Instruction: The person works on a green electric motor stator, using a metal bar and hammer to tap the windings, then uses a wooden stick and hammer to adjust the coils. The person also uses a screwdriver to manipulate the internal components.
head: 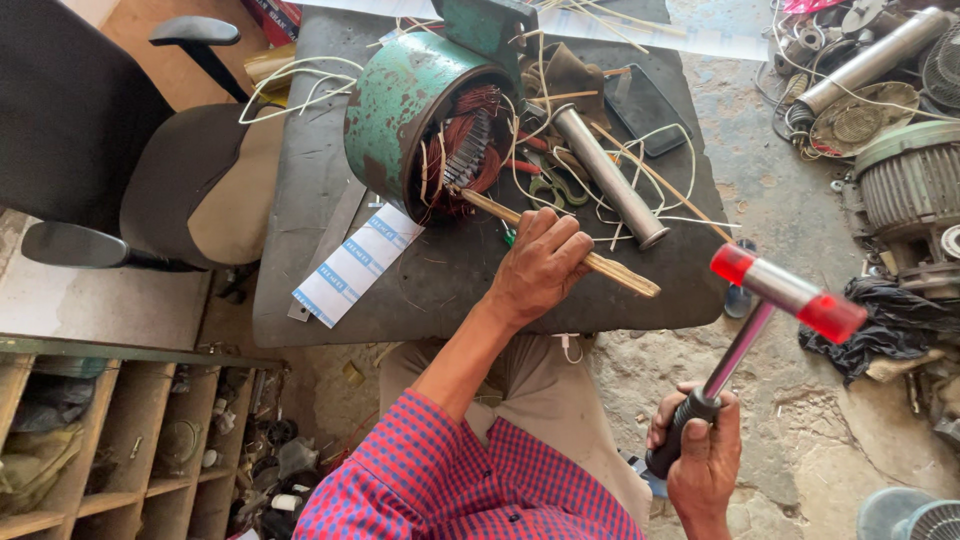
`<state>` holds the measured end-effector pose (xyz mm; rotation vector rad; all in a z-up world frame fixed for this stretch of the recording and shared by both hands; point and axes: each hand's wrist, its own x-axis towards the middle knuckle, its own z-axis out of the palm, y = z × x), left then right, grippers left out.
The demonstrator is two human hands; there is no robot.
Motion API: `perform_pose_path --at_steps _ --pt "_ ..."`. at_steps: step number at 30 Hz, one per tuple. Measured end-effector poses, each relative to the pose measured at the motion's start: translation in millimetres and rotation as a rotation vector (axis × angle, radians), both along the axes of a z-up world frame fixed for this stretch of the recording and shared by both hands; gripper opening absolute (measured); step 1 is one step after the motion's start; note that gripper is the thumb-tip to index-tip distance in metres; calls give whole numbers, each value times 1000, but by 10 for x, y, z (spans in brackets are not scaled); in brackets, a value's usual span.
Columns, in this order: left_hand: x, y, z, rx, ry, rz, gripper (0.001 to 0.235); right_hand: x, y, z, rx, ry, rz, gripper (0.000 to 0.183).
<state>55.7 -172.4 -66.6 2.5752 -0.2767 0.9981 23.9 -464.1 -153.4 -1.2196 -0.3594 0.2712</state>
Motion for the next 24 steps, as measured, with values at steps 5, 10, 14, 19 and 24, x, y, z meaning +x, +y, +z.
perform_pose_path --at_steps 5,10,14,19,24 --pt "-3 0 12 11 11 17 24 10 50 -98 -41 -17 16 47" --pt "-13 11 -4 10 4 11 26 13 60 -164 -102 -12 12 46" --pt "-8 19 -19 -10 -10 0 26 9 138 -254 -83 -66 -2 44" --pt "-14 33 -27 -11 -14 -9 26 -76 306 -388 -219 -42 -4 42" --pt "-23 37 -20 -1 6 -4 24 -165 342 -454 -273 -41 33 41"
